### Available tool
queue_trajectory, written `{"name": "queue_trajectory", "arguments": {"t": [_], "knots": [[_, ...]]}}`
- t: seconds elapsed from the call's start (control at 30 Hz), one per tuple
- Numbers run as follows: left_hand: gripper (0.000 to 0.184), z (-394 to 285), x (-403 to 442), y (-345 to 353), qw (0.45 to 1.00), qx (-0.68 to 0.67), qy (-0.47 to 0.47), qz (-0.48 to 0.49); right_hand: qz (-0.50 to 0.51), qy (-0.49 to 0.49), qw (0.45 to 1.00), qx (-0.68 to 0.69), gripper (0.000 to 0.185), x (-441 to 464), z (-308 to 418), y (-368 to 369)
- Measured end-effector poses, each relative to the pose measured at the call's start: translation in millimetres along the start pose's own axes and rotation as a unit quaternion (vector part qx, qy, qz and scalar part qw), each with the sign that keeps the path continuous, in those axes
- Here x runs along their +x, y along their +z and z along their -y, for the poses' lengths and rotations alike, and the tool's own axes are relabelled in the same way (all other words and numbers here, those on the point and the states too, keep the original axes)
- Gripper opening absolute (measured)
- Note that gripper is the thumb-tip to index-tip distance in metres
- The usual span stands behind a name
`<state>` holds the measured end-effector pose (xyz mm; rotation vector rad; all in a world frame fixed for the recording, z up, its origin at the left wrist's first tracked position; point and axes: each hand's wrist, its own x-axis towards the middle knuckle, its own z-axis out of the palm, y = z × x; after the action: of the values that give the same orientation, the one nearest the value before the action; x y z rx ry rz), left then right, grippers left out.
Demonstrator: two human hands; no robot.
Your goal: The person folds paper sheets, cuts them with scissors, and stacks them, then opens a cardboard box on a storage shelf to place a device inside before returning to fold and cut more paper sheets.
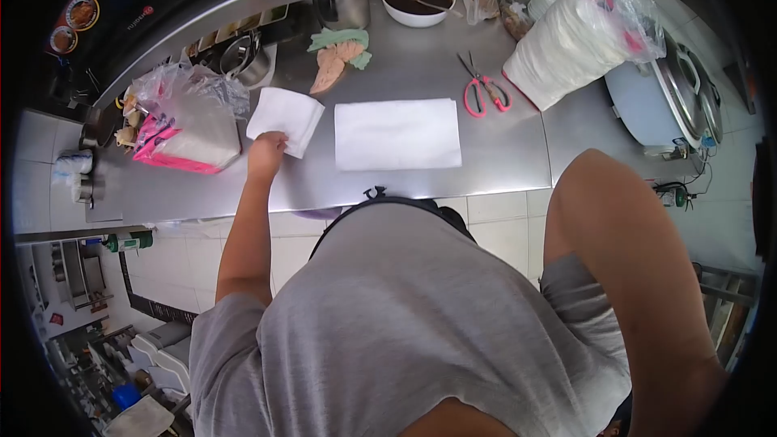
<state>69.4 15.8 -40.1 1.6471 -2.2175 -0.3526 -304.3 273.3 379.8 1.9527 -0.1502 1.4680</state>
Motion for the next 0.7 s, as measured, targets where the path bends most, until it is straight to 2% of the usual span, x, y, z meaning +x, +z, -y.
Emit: {"name": "queue_trajectory", "arguments": {"t": [0.1,0.3,0.5,0.53,0.6,0.67,0.7], "knots": [[0.018,-0.7,5.3,20.8,1.0,0.017,-0.002,-0.012,0.015,-0.005,1.0,-0.001,0.026,0.3,4.8,-1.1],[0.026,11.4,20.9,19.0,1.0,-0.004,-0.008,-0.019,0.003,-0.02,1.0,-0.009,0.027,3.7,4.9,-5.5],[0.02,0.9,20.0,-0.9,0.986,-0.1,-0.123,0.055,-0.028,-0.049,0.998,-0.024,0.029,6.1,-1.4,-14.1],[0.019,11.1,17.6,5.1,0.974,-0.163,-0.149,0.049,-0.04,-0.052,0.997,-0.027,0.029,5.0,-2.4,-14.3],[0.019,36.7,23.3,28.9,0.937,-0.293,-0.189,0.032,-0.08,-0.047,0.995,-0.045,0.03,-9.5,-12.3,-16.5],[0.019,39.4,26.4,25.4,0.904,-0.369,-0.212,0.034,-0.167,-0.02,0.984,-0.053,0.031,-35.3,-20.4,-14.9],[0.02,40.5,23.8,25.2,0.885,-0.407,-0.226,0.035,-0.253,0.004,0.966,0.057,0.033,-54.0,-26.2,-5.0]]}}
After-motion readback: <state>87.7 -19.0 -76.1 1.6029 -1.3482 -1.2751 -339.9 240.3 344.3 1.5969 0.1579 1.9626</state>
